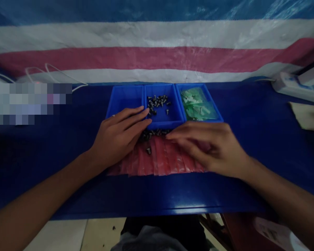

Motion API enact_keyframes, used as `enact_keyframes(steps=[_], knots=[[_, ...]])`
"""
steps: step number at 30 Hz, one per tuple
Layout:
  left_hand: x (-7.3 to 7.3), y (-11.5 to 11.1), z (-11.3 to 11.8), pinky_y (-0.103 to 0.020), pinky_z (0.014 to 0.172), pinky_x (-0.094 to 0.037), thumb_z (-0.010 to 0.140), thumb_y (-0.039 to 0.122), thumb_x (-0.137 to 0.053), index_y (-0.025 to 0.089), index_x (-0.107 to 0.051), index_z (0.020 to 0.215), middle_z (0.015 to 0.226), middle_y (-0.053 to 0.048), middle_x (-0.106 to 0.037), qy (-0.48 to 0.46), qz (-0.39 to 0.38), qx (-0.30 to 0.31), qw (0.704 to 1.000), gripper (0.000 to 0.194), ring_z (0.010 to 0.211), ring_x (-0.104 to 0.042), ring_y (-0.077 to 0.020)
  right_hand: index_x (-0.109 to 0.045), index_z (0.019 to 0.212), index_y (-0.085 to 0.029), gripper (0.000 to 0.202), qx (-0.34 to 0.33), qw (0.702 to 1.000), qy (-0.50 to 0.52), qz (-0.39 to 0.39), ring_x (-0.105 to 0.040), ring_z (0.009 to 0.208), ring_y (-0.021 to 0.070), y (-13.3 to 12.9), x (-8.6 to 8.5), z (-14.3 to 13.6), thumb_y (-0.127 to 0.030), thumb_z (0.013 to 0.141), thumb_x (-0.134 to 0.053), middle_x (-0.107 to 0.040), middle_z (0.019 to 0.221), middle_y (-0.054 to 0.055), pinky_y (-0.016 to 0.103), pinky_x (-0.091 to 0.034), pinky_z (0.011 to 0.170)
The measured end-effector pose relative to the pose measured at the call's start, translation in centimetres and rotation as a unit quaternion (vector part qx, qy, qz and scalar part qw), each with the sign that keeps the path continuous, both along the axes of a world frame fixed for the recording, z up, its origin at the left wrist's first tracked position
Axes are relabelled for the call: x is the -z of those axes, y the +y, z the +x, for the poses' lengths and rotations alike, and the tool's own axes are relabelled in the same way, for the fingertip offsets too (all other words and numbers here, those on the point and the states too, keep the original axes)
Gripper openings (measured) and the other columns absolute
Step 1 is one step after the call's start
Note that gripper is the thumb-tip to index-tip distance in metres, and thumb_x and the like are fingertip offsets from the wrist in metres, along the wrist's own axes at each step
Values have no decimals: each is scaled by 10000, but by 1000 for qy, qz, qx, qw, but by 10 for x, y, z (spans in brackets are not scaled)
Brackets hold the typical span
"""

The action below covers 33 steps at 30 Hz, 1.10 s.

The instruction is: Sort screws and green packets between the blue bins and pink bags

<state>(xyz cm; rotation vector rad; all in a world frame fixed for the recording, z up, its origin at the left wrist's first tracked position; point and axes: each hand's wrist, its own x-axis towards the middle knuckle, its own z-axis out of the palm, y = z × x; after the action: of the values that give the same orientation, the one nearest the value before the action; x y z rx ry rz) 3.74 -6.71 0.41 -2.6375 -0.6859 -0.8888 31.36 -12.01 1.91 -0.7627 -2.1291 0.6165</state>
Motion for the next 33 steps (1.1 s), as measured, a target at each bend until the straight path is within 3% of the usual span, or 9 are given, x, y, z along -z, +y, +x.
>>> enact_keyframes(steps=[2, 4, 9, 13, 16, 20, 27, 30, 33], knots=[[0, -1, -1, -435, 1073, -677, 1040, 83, -655, 169, -714, 1263, 1356, -115, -777, 0, -1, 1, 1000, 247, 1311, -737, -276, -774, 1237, -133, 282, -61, 990, -80, 98, -769, 1144, 236, -3, 6, -9, -98, 1053, -564, -804, 1262, 137, 394, -665, 969], [1, -1, -2, -447, 1078, -675, 1040, 73, -645, 162, -703, 1277, 1369, -119, -770, 4, -3, 0, 1000, 259, 1319, -731, -283, -766, 1268, -121, 298, -88, 974, -151, 141, -710, 1269, 287, -7, 11, -19, -110, 1063, -550, -748, 1401, 152, 465, -638, 1040], [1, -1, -3, -442, 1081, -674, 1052, 71, -614, 161, -687, 1288, 1388, -124, -759, 7, -1, 7, 1000, 264, 1338, -719, -279, -791, 1189, -136, 278, -45, 969, -161, 183, -698, 1034, 238, -15, 17, -33, -108, 1080, -536, -791, 1159, 113, 383, -641, 898], [1, 0, -3, -448, 1078, -674, 1045, 57, -617, 134, -694, 1271, 1376, -142, -762, 6, 1, 10, 1000, 250, 1323, -727, -294, -742, 1326, -107, 326, -8, 968, -174, 182, -680, 1150, 268, -13, 20, -33, -87, 1063, -550, -753, 1310, 151, 410, -632, 984], [2, 0, -2, -448, 1083, -670, 1037, 61, -648, 124, -707, 1252, 1358, -141, -771, 3, 5, 8, 1000, 231, 1310, -734, -295, -772, 1192, -83, 235, -30, 968, -171, 183, -674, 1124, 258, -13, 22, -34, -109, 1078, -568, -787, 1185, 120, 390, -617, 992], [4, 1, -1, -432, 1091, -667, 1050, 79, -653, 145, -707, 1269, 1360, -128, -773, -8, -1, 6, 1000, 235, 1321, -729, -274, -786, 1031, -117, 231, -27, 976, -116, 184, -659, 945, 203, -16, 24, -37, -106, 1088, -562, -756, 1004, 92, 322, -593, 832], [0, 0, 2, -438, 1072, -676, 1056, 93, -653, 147, -722, 1247, 1352, -118, -779, -3, -8, 5, 1000, 210, 1304, -738, -276, -768, 982, -131, 243, -46, 971, -123, 200, -715, 1003, 220, -20, 27, -42, -79, 1085, -554, -800, 1055, 97, 363, -615, 895], [-1, 1, 2, -450, 1050, -684, 1057, 104, -661, 148, -715, 1257, 1344, -121, -781, -3, -6, 12, 1000, 212, 1292, -745, -283, -757, 1013, -133, 241, -31, 986, -67, 149, -721, 877, 174, -22, 23, -42, -140, 1114, -538, -792, 987, 78, 315, -630, 821], [0, 1, 1, -446, 1055, -683, 1059, 120, -664, 192, -706, 1280, 1362, -104, -775, -6, -17, 9, 1000, 237, 1314, -734, -272, -764, 1115, -159, 178, -5, 997, 14, 81, -751, 960, 140, -21, 14, -36, -157, 1100, -587, -783, 1100, 77, 259, -643, 854]])
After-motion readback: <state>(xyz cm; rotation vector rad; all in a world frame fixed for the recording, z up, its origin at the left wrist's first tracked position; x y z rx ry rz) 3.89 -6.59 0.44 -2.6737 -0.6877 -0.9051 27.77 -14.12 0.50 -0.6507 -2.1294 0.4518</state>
